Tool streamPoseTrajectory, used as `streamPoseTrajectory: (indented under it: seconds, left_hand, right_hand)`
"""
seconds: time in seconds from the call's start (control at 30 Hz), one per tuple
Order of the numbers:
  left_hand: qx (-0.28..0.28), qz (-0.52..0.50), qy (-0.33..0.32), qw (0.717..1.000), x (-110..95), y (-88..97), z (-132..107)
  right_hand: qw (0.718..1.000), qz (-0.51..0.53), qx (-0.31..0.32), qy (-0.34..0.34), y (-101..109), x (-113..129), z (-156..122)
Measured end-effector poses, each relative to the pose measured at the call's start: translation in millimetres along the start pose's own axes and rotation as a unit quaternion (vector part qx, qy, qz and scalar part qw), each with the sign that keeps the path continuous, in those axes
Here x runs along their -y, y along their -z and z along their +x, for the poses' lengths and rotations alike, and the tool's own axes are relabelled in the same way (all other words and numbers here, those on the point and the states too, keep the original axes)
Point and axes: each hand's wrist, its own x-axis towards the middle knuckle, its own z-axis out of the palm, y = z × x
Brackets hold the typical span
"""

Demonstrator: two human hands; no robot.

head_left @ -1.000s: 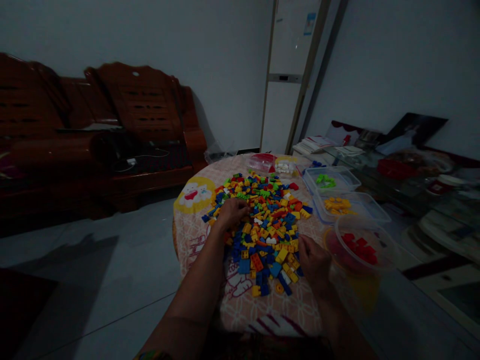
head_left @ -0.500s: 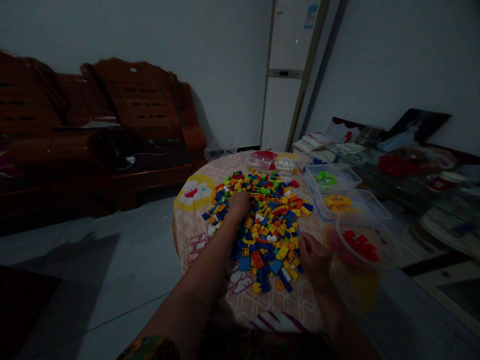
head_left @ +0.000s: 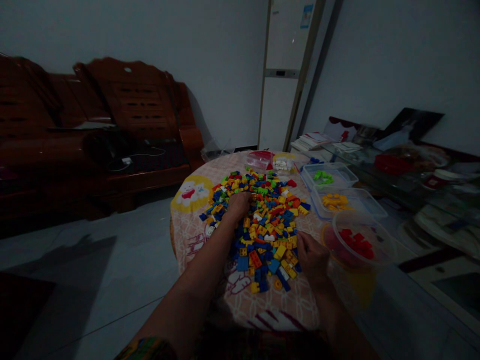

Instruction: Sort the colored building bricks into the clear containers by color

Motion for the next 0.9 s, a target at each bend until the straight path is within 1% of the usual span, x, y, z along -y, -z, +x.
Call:
streamPoseTrajectory:
  seconds: [0.13, 0.2, 0.23, 0.27, 0.3, 0.37, 0.43, 0.47, 0.5, 0.57, 0.63, 0.7, 0.8, 0.9]
  left_hand:
    - [-0.011, -0.054, 0.023, 0.998, 3.6, 3.8, -0.6]
    - [-0.024, -0.114, 0.018, 0.993, 6.7, 7.8, -0.9]
    - [-0.029, -0.160, 0.011, 0.987, 8.4, 9.8, -1.0]
    - [-0.030, -0.217, 0.004, 0.976, 9.9, 11.9, -1.1]
    - [-0.023, -0.284, -0.002, 0.959, 11.3, 14.0, -1.4]
    - [0.011, -0.418, -0.012, 0.908, 13.0, 18.5, -2.6]
    - [0.048, -0.514, -0.026, 0.856, 12.8, 24.0, -5.0]
    - [0.061, -0.541, -0.035, 0.838, 11.7, 27.1, -6.7]
    - [0.070, -0.557, -0.046, 0.826, 9.8, 30.4, -8.8]
    - [0.082, -0.565, -0.071, 0.818, 2.3, 37.0, -14.1]
    - [0.097, -0.556, -0.105, 0.819, -12.0, 42.8, -20.7]
    - [0.116, -0.539, -0.146, 0.821, -34.1, 47.1, -28.6]
    - [0.130, -0.515, -0.209, 0.821, -79.8, 49.5, -40.4]
    - [0.123, -0.500, -0.265, 0.815, -133.8, 46.1, -47.9]
  right_hand:
    - [1.000, -0.003, 0.006, -0.007, 0.5, 0.9, 0.2]
    - [1.000, -0.005, 0.004, -0.006, 1.1, 1.2, 0.5]
    - [1.000, -0.005, 0.004, -0.005, 1.5, 1.4, 0.8]
    - [1.000, -0.004, 0.005, -0.004, 2.0, 1.6, 1.1]
    - [1.000, -0.004, 0.006, -0.003, 2.5, 1.8, 1.4]
    - [1.000, -0.003, 0.009, 0.000, 3.2, 2.2, 2.1]
    - [1.000, -0.007, 0.007, 0.002, 3.4, 2.2, 2.3]
    - [1.000, -0.009, 0.006, 0.003, 3.4, 2.1, 2.2]
    - [1.000, -0.010, 0.004, 0.004, 3.4, 2.0, 2.0]
    - [1.000, -0.014, 0.008, 0.005, 3.2, 2.1, 1.4]
    - [1.000, -0.019, 0.013, 0.008, 3.2, 2.7, 1.1]
    - [1.000, -0.021, 0.016, 0.010, 3.3, 3.9, 1.6]
    - [1.000, -0.018, 0.019, 0.012, 2.9, 5.4, 3.8]
    - [0.999, -0.043, 0.009, 0.015, 1.4, 4.0, 4.4]
